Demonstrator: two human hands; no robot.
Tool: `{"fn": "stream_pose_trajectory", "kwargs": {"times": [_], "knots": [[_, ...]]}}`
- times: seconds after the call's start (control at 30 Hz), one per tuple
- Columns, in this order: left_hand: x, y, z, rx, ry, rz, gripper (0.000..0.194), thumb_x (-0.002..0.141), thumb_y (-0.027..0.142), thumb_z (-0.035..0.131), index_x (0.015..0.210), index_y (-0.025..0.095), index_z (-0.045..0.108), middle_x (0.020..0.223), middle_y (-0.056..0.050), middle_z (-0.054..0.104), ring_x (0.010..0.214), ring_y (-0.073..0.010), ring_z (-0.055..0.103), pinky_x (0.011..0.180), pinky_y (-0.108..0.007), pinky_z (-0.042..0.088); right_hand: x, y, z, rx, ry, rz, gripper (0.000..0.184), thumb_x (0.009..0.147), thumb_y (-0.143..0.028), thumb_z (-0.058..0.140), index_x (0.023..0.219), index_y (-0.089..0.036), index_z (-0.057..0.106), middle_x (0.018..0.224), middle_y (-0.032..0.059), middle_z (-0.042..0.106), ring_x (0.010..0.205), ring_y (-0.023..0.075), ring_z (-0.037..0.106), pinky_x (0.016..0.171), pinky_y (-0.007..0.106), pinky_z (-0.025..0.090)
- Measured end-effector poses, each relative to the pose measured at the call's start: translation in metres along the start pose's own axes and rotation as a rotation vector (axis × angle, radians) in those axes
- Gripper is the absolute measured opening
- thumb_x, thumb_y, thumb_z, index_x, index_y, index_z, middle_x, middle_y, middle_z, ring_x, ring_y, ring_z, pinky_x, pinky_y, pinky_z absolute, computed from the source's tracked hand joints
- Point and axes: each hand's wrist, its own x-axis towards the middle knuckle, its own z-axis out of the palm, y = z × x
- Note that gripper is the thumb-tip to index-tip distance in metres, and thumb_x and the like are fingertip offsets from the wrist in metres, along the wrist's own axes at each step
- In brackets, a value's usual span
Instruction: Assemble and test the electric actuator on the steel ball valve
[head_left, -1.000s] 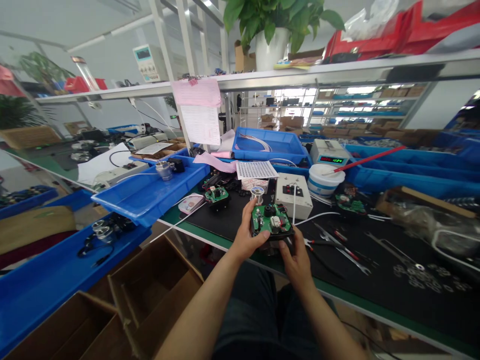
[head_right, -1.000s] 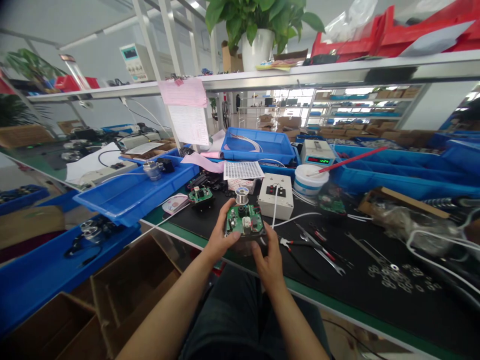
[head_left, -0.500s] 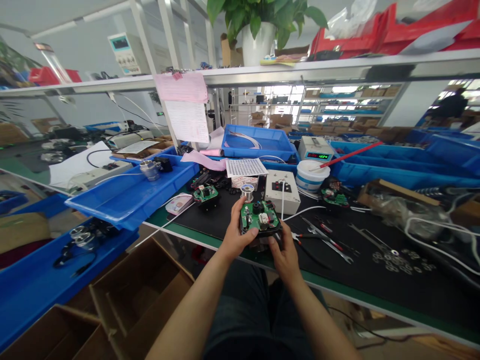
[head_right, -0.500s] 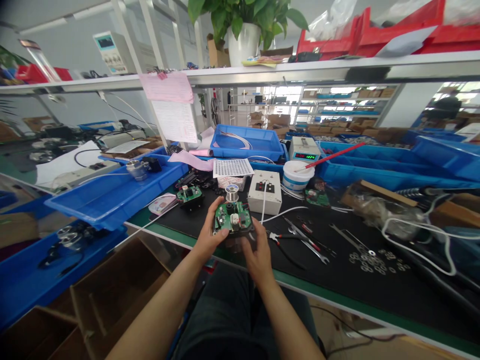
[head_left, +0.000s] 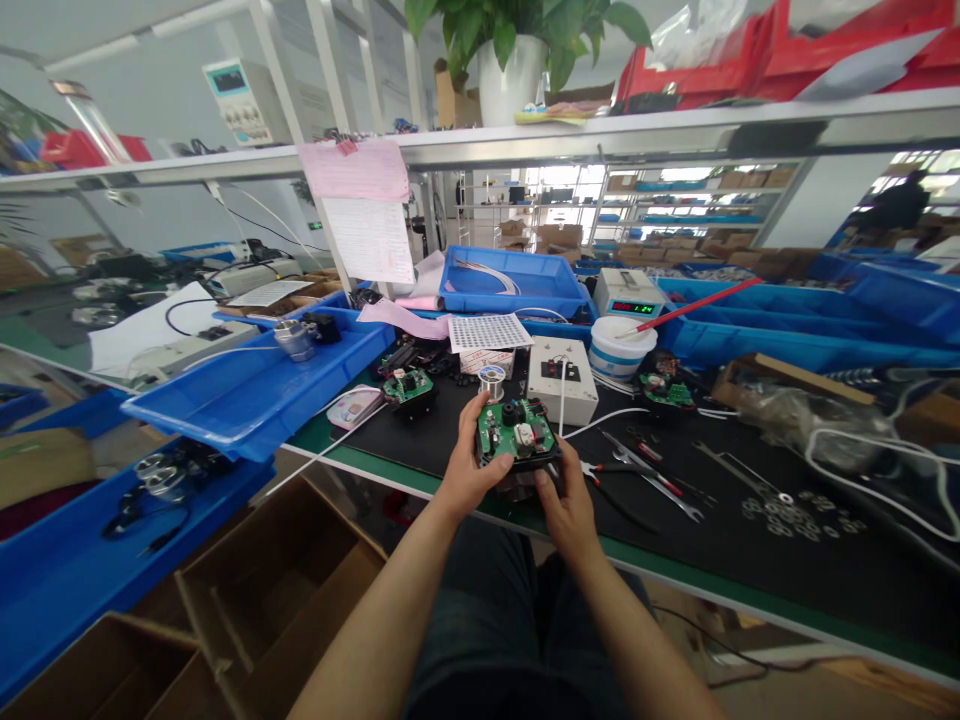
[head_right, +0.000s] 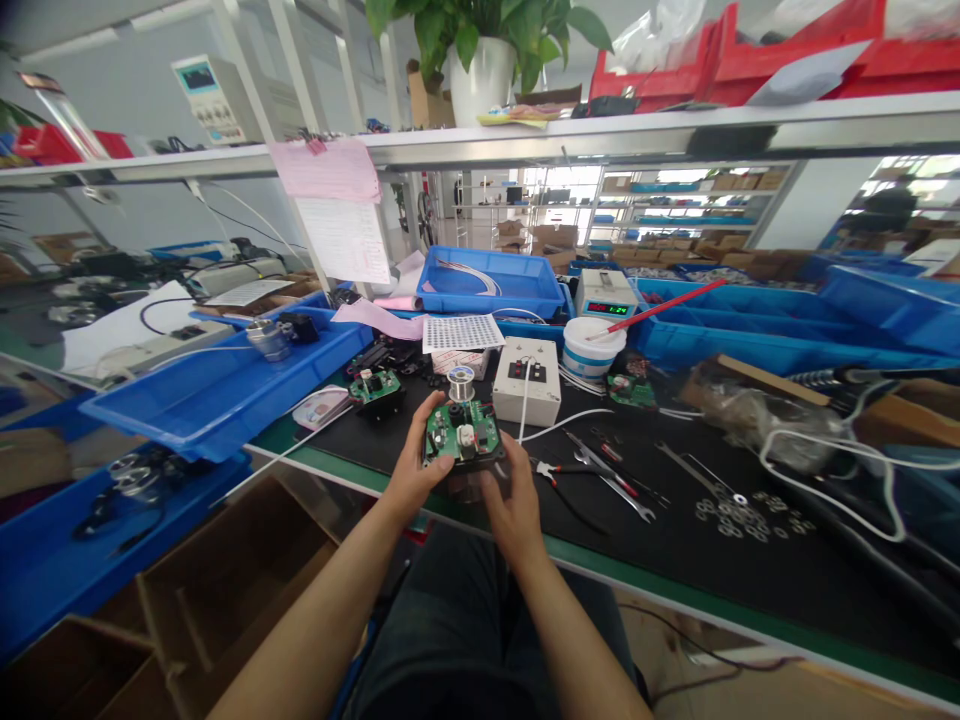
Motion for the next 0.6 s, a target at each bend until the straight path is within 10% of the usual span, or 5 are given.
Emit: {"fn": "stream_pose_trajectory", "kwargs": {"times": [0.6], "knots": [[0.0006,0.0006,0.0020,-0.019,0.008,-0.026,0.085,0.072,0.058,0.069,0.141,0.022,0.034,0.144,-0.014,0.033,0.136,-0.0366,0.032,0.115,-0.051,0.023,-0.0001,-0.0012,0.0010,0.050,0.001,0.013,0.042,0.101,-0.038,0.046,0.138,-0.024,0.038,0.134,0.0107,0.044,0.123,0.0267,0.044,0.104,0.045,0.039]]}}
